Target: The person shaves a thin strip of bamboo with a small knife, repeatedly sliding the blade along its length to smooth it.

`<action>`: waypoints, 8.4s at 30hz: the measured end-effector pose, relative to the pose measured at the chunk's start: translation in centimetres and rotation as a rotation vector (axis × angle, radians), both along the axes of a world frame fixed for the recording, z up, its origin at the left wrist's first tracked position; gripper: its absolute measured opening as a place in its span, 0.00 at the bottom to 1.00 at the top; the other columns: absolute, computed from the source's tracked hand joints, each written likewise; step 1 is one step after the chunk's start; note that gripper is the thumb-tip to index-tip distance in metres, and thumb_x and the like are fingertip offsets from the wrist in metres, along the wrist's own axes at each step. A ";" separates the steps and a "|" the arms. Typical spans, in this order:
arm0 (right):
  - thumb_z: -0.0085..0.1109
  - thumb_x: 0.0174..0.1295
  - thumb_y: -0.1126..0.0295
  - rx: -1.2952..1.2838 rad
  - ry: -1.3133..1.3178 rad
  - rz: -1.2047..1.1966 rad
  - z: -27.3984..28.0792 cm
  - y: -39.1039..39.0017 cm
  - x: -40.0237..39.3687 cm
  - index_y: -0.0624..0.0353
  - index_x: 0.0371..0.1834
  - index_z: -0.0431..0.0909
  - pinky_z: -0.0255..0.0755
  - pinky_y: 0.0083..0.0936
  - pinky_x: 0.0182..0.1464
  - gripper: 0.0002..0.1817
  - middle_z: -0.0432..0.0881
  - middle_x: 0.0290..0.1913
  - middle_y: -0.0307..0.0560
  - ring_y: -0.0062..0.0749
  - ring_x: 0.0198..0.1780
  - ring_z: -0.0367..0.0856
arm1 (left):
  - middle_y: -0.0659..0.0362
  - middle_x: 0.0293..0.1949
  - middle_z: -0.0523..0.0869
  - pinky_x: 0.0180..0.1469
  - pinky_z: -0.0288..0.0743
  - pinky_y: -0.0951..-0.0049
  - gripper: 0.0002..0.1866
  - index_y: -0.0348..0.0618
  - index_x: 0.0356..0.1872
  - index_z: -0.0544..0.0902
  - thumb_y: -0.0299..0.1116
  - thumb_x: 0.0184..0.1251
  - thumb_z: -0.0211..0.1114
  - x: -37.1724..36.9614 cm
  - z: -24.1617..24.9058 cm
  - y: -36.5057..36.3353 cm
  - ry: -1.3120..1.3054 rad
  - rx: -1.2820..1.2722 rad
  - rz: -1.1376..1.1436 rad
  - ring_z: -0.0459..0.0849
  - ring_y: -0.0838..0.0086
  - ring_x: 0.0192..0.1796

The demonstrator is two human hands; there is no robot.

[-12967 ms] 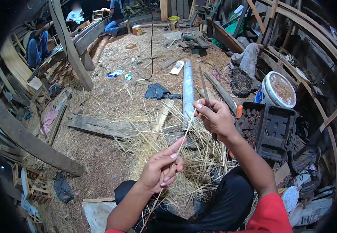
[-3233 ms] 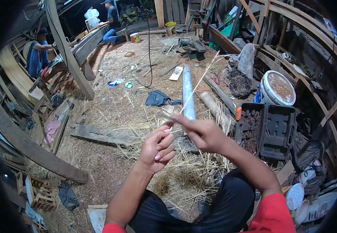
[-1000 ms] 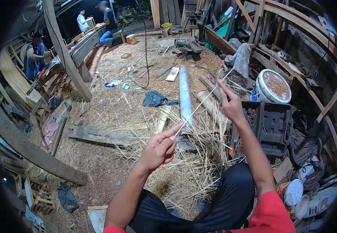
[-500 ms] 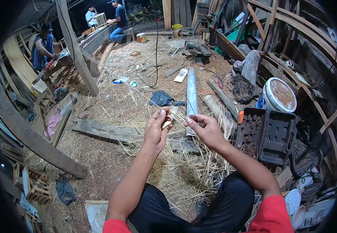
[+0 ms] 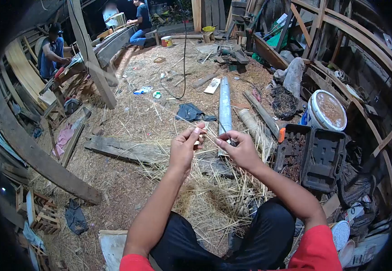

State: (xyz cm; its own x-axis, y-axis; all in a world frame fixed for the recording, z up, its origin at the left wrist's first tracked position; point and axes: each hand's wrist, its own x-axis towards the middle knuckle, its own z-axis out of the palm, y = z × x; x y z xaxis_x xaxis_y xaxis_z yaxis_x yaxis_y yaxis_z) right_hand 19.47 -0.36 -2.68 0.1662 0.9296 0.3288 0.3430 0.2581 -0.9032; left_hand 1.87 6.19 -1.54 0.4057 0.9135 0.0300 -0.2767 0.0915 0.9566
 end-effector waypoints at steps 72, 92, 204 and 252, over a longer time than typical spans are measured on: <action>0.56 0.60 0.74 0.321 -0.642 0.361 3.4 -1.0 -0.9 0.40 0.75 0.61 0.74 0.38 0.29 0.37 0.74 0.27 0.47 0.43 0.27 0.78 | 0.62 0.28 0.72 0.11 0.56 0.85 0.31 0.48 0.74 0.57 0.23 0.68 0.44 -2.5 1.8 -3.0 -0.651 -0.650 -0.421 0.62 0.84 0.13; 0.50 0.64 0.74 -0.009 -0.530 -0.071 2.6 3.1 4.2 0.32 0.73 0.65 0.75 0.38 0.36 0.33 0.82 0.32 0.57 0.45 0.30 0.82 | 0.63 0.26 0.68 0.10 0.52 0.86 0.31 0.43 0.76 0.54 0.24 0.72 0.42 -2.2 1.8 -3.2 -0.604 -0.640 -0.502 0.59 0.86 0.11; 0.49 0.65 0.76 0.194 -0.464 -0.120 1.8 1.8 5.8 0.42 0.73 0.65 0.77 0.36 0.40 0.31 0.84 0.40 0.60 0.48 0.34 0.85 | 0.67 0.23 0.66 0.10 0.49 0.88 0.28 0.45 0.76 0.57 0.25 0.76 0.45 -2.1 3.6 -4.8 -0.363 -0.469 -0.468 0.56 0.90 0.11; 0.47 0.69 0.73 0.073 -0.428 -0.058 2.4 1.2 4.7 0.44 0.73 0.65 0.77 0.30 0.47 0.28 0.83 0.51 0.59 0.40 0.46 0.86 | 0.69 0.21 0.63 0.10 0.48 0.88 0.29 0.47 0.77 0.54 0.25 0.77 0.43 -2.0 3.4 -4.9 -0.373 -0.492 -0.491 0.56 0.90 0.11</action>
